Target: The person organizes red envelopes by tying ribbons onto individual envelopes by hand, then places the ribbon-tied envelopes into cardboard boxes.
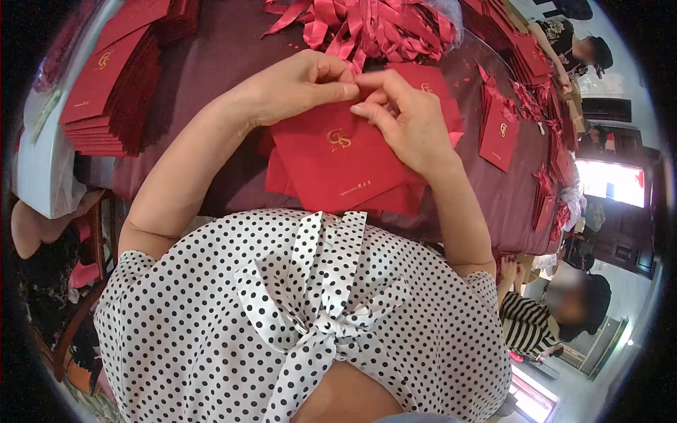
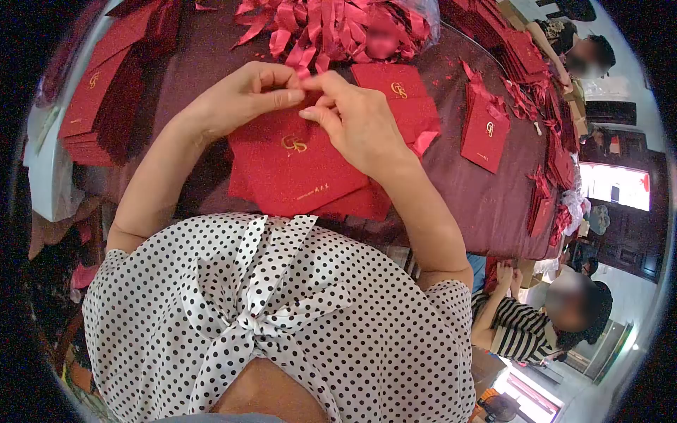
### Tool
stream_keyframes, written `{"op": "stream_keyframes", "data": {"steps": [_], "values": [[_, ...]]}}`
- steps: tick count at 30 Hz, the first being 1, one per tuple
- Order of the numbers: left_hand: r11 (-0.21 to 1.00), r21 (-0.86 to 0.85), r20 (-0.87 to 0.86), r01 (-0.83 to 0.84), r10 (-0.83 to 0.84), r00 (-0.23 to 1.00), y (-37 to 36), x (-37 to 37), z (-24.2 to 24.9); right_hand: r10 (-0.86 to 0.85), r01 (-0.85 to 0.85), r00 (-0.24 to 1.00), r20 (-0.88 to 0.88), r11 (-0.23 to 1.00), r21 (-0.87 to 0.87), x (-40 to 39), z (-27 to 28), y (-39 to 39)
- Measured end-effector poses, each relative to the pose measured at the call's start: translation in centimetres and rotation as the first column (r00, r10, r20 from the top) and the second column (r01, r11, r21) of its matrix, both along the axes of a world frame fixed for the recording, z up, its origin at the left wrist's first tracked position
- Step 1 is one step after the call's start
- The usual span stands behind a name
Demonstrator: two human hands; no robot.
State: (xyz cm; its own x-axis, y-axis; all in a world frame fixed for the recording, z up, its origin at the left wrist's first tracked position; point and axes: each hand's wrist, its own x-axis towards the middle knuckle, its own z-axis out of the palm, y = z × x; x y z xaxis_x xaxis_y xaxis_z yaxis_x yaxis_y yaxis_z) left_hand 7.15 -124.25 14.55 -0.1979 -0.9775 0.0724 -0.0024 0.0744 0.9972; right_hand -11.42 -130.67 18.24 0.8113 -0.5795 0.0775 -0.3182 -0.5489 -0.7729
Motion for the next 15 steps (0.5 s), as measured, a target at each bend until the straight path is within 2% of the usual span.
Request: {"op": "stream_keyframes", "data": {"steps": [2,4,6,7,8,9,10,11,12,14,15], "values": [[0.996,0.092,-0.138,0.005,0.008,0.990,-0.3,0.5,-0.2,0.056,-0.037,0.997,0.053,0.952,-0.305,-0.2,-0.2,-0.1],[0.994,0.109,-0.137,0.000,0.015,0.990,-0.3,0.6,-0.3,0.052,-0.033,0.997,0.061,0.962,-0.271,-0.2,0.1,0.2],[0.995,0.045,-0.043,0.090,-0.088,0.995,-0.1,0.6,-0.1,0.046,-0.030,0.997,0.065,0.972,-0.234,-0.1,0.2,0.2],[0.995,0.032,0.043,0.097,-0.099,0.994,-0.3,0.7,-0.5,0.085,-0.067,0.994,0.061,0.964,-0.256,-0.1,0.1,0.2],[0.995,0.031,0.041,0.095,-0.096,0.994,-0.4,0.6,-0.8,0.124,-0.104,0.991,0.056,0.955,-0.278,-0.1,0.0,0.2],[0.995,-0.081,0.180,0.064,-0.048,0.982,-0.4,0.5,-0.9,0.127,-0.107,0.990,0.055,0.955,-0.278,-0.1,0.3,0.3],[0.979,-0.195,0.311,0.049,0.014,0.950,-0.4,0.3,-0.7,0.097,-0.097,0.995,-0.009,0.976,-0.194,0.0,0.8,0.4],[0.979,-0.192,0.389,0.072,0.009,0.921,-0.2,0.4,-0.1,0.071,-0.079,0.995,-0.074,0.991,-0.111,0.0,1.0,0.5],[0.978,-0.193,0.389,0.073,0.008,0.921,0.1,0.2,-0.1,0.070,-0.078,0.995,-0.074,0.991,-0.113,0.0,1.0,0.5],[0.942,-0.334,0.580,0.017,0.191,0.792,0.6,0.0,-0.2,0.103,-0.117,0.990,-0.101,0.982,-0.149,0.2,0.9,0.1],[0.952,-0.301,0.631,0.056,0.155,0.760,0.6,0.0,0.2,0.101,-0.116,0.990,-0.099,0.981,-0.153,0.2,1.0,-0.2]]}}
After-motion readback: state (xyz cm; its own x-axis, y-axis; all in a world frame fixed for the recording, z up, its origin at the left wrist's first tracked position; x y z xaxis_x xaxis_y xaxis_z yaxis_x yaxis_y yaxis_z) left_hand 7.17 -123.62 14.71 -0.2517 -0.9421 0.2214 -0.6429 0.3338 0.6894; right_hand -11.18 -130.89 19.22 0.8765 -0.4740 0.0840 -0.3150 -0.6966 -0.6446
